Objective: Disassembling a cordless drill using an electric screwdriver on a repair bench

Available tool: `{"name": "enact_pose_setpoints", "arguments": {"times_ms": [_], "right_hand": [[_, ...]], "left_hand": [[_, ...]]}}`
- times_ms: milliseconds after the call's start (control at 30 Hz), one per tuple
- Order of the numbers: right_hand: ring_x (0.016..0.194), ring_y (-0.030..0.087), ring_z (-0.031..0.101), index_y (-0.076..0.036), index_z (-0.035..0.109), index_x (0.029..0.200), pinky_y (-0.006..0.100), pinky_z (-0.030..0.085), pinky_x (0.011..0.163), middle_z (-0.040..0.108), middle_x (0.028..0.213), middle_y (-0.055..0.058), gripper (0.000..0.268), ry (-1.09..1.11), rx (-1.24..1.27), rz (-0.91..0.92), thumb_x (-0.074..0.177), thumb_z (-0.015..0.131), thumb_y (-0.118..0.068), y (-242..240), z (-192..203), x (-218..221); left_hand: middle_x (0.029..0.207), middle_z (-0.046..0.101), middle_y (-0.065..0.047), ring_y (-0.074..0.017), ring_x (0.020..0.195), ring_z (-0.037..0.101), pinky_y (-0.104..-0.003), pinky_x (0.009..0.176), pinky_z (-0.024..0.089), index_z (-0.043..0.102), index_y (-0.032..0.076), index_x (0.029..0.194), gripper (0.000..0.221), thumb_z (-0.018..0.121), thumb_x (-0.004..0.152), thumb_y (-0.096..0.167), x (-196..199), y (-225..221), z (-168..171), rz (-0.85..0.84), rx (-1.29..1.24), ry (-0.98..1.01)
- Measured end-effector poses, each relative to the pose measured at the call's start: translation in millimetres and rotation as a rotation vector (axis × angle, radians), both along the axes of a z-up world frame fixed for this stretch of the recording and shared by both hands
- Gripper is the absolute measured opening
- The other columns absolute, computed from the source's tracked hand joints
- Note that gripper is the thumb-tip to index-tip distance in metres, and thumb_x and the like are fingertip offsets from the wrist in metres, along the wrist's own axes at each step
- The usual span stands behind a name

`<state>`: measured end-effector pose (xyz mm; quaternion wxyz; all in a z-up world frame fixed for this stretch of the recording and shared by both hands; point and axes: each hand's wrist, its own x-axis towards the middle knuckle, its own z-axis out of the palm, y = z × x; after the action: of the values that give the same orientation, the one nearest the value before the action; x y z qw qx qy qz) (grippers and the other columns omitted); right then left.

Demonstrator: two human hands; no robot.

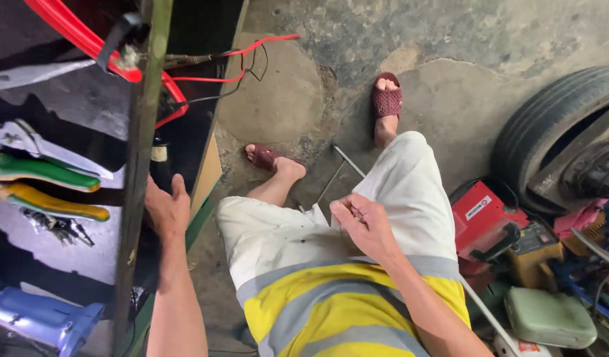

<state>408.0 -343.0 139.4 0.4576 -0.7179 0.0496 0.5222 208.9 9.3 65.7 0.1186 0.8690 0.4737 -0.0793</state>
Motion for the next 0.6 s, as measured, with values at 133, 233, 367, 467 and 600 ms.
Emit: {"name": "enact_pose_setpoints", "arguments": {"times_ms": [133,233,367,467,600], "right_hand": [[0.067,0.007,0.043,-0.008,0.063,0.081,0.024,0.037,0.059,0.06,0.074,-0.005,0.029,-0.067,0.048,0.057,0.102,0.062,-0.028,-14,34,25],[0.072,0.01,0.054,-0.009,0.068,0.092,0.028,0.048,0.07,0.068,0.08,-0.003,0.015,-0.159,0.145,0.211,0.099,0.063,-0.022,-14,77,37],[0.127,0.038,0.054,-0.003,0.055,0.136,0.051,0.045,0.106,0.058,0.136,0.018,0.057,-0.914,0.38,0.826,0.082,0.074,-0.013,14,175,46],[0.137,0.036,0.053,-0.004,0.053,0.141,0.057,0.034,0.118,0.058,0.146,0.016,0.054,-1.066,0.434,1.001,0.088,0.06,-0.014,22,208,47],[0.073,0.03,0.063,0.004,0.054,0.133,0.041,0.05,0.081,0.069,0.089,0.008,0.045,-1.081,0.431,0.971,0.097,0.045,-0.022,39,260,70]], "left_hand": [[0.14,0.057,-0.035,-0.054,0.126,0.053,-0.056,0.105,0.039,0.051,-0.007,0.145,0.065,0.075,0.09,0.018,6,-40,33,0.037,-0.009,-0.062],[0.131,0.058,-0.022,-0.0446,0.123,0.055,-0.075,0.093,0.038,0.055,0.002,0.14,0.058,0.071,0.089,0.025,25,-106,108,-0.01,-0.189,-0.031],[0.104,0.062,-0.012,-0.0345,0.087,0.063,-0.054,0.077,0.048,0.055,0.006,0.132,0.048,0.06,0.091,0.031,84,-187,215,-0.322,-0.404,0.003],[0.082,0.068,-0.013,-0.0386,0.076,0.064,-0.051,0.067,0.05,0.066,0.004,0.098,0.028,0.062,0.077,0.022,127,-221,282,-0.355,-0.596,-0.084],[0.099,0.069,-0.024,-0.0446,0.08,0.067,-0.056,0.076,0.051,0.074,-0.003,0.101,0.04,0.058,0.084,0.029,155,-224,347,-0.382,-0.879,-0.095]]}}
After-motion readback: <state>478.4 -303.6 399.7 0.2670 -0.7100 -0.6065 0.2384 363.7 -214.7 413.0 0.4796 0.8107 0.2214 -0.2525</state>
